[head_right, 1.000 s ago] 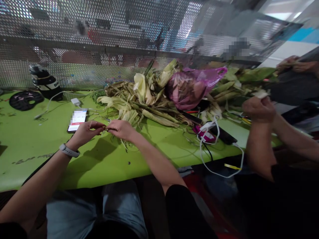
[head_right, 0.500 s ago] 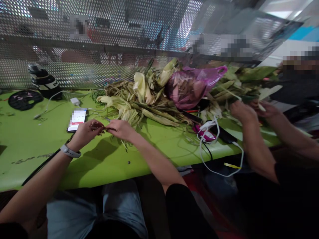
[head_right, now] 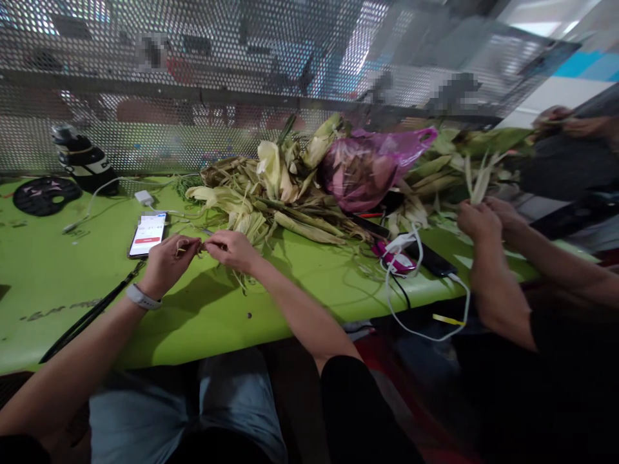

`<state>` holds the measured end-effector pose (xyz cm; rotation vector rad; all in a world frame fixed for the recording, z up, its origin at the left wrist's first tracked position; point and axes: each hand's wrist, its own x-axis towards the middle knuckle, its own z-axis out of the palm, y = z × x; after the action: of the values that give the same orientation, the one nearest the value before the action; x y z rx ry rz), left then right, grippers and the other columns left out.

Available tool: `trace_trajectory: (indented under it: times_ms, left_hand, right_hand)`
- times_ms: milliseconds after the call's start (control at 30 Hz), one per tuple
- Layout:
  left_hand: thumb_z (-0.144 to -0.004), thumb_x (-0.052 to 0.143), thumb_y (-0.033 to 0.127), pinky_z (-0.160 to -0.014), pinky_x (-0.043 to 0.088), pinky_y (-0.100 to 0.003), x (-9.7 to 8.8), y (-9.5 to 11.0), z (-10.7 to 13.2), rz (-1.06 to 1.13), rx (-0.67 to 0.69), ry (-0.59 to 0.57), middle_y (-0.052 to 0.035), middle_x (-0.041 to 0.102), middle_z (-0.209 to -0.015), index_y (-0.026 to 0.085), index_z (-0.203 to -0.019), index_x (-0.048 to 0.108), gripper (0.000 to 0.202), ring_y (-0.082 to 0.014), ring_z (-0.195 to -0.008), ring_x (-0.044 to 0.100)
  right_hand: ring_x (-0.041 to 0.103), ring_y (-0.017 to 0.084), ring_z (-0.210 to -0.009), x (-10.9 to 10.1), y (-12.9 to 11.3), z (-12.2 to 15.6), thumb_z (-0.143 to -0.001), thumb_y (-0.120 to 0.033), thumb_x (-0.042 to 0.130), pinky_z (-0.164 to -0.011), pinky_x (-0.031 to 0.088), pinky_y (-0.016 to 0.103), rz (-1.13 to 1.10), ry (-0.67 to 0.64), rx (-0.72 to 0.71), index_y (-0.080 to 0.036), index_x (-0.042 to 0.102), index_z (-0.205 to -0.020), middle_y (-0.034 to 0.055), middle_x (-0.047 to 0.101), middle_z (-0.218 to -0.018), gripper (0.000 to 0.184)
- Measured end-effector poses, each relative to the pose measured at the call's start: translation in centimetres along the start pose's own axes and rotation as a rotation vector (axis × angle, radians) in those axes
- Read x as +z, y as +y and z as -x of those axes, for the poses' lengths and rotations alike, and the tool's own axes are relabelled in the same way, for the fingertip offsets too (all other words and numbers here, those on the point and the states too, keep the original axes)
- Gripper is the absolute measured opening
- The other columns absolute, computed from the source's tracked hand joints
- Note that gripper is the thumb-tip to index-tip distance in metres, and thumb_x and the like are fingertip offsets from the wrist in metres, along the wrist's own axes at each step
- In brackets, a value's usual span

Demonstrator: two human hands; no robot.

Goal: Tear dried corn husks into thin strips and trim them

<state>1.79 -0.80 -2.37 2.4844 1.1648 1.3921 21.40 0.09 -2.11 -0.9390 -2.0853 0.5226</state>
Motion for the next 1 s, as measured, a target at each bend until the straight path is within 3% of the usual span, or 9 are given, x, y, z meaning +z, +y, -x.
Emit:
trace_trajectory:
  times_ms: [200, 500, 767, 1000]
  left_hand:
    - [-0.089, 0.06, 0.029, -0.057, 0.049, -0.024, 0.2, -0.2, 0.1, 0.036, 0.007, 0.024, -0.0045, 0.071, -0.08, 0.017, -0.09, 0.067, 0.014, -0.0131, -0.065, 0.064]
    - [-0.09, 0.06, 0.028, -0.061, 0.051, -0.025, 0.3, -0.1, 0.2, 0.073, 0.009, 0.012, -0.0038, 0.07, -0.081, 0.018, -0.093, 0.067, 0.013, -0.013, -0.067, 0.064]
    - [-0.091, 0.058, 0.029, -0.062, 0.053, -0.024, 0.3, -0.1, 0.3, 0.098, -0.056, -0.057, -0.0074, 0.072, -0.091, 0.016, -0.107, 0.066, 0.022, -0.0124, -0.068, 0.066]
    - [-0.089, 0.058, 0.025, -0.067, 0.054, -0.03, 0.1, -0.6, -0.1, 0.075, -0.103, -0.21, -0.0082, 0.073, -0.089, 0.017, -0.106, 0.068, 0.022, -0.0175, -0.074, 0.067]
  right_hand:
    - [0.061, 0.012, -0.067, -0.2, -0.2, -0.2, -0.088, -0.032, 0.055, -0.064, 0.05, 0.026, -0.195, -0.095, 0.237, -0.014, 0.067, -0.109, 0.0052, 0.071, -0.083, 0.03]
    - [0.063, 0.012, -0.071, 0.0, 0.5, -0.2, -0.085, -0.028, 0.058, -0.072, 0.052, 0.029, -0.341, -0.108, 0.251, -0.014, 0.068, -0.103, 0.0048, 0.07, -0.084, 0.025]
    - [0.06, 0.016, -0.09, 0.4, 0.5, -0.2, -0.082, -0.024, 0.062, -0.083, 0.048, 0.032, -0.047, 0.088, 0.061, -0.018, 0.073, -0.089, 0.0053, 0.065, -0.094, 0.014]
    - [0.057, 0.019, -0.092, 0.5, 0.1, -0.2, -0.084, -0.019, 0.059, -0.087, 0.044, 0.036, 0.237, 0.066, -0.027, -0.016, 0.065, -0.085, 0.0073, 0.066, -0.095, 0.007]
